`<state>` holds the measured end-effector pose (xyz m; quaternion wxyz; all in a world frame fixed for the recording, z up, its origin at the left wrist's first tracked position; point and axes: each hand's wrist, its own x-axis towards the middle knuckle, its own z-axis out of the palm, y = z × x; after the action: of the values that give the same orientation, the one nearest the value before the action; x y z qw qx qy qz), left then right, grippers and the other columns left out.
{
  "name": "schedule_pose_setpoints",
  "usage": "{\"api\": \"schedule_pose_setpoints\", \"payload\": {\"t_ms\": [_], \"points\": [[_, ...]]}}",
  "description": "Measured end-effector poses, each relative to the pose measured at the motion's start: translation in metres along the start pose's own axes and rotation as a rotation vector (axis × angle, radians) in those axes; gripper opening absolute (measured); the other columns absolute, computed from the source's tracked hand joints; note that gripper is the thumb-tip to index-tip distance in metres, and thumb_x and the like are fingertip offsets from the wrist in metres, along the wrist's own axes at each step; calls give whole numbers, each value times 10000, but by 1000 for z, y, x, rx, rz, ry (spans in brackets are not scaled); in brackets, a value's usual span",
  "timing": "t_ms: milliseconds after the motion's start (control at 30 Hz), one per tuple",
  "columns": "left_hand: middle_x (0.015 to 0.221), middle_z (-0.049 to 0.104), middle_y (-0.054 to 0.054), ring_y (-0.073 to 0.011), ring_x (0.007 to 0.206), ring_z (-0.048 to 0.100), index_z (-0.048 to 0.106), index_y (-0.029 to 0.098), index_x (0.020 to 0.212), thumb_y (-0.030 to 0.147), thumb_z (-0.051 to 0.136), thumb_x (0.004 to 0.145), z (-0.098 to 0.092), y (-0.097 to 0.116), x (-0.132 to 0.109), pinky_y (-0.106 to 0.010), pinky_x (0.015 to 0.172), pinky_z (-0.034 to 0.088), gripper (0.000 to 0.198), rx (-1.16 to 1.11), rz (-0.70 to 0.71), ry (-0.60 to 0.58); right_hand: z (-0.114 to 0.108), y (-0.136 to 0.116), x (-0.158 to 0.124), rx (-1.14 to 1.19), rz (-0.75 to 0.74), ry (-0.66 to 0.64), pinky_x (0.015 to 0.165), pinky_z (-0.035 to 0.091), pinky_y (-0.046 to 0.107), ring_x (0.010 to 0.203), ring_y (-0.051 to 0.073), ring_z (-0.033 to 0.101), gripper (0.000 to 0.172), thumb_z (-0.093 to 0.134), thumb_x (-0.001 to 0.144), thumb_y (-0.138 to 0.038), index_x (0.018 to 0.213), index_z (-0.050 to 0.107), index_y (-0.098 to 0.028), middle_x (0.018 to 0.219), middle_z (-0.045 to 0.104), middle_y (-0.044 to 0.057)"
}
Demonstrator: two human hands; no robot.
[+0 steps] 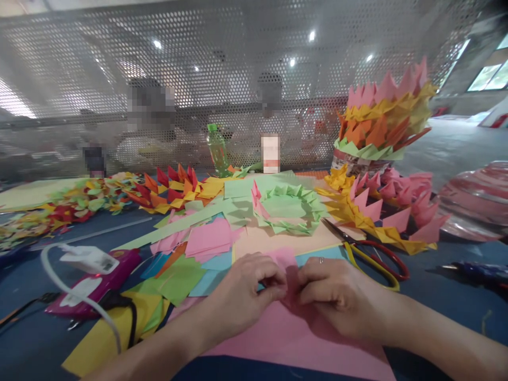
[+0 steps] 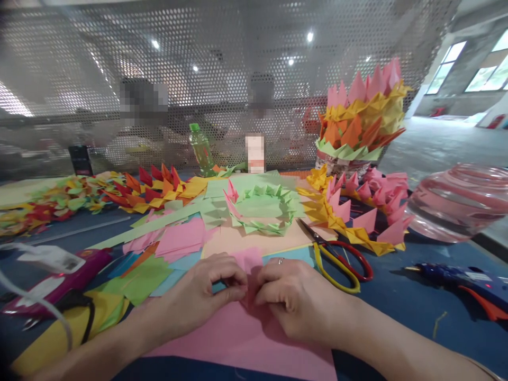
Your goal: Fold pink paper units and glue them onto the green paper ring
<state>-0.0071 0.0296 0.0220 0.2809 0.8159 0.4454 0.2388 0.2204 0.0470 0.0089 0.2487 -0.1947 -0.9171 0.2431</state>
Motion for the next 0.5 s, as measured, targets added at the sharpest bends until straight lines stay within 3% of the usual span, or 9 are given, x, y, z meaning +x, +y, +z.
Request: {"api": "schedule_pose_setpoints", "payload": {"t_ms": [500], "points": [[783, 625, 25, -167, 834, 560, 596, 185, 742, 66, 674, 799, 6, 2, -4, -300, 762, 387, 152, 56, -74, 38, -3, -4, 1, -112, -73, -22, 663, 478, 254, 793, 151, 667, 249, 553, 757, -25, 816, 722, -197, 922, 724, 20]]}}
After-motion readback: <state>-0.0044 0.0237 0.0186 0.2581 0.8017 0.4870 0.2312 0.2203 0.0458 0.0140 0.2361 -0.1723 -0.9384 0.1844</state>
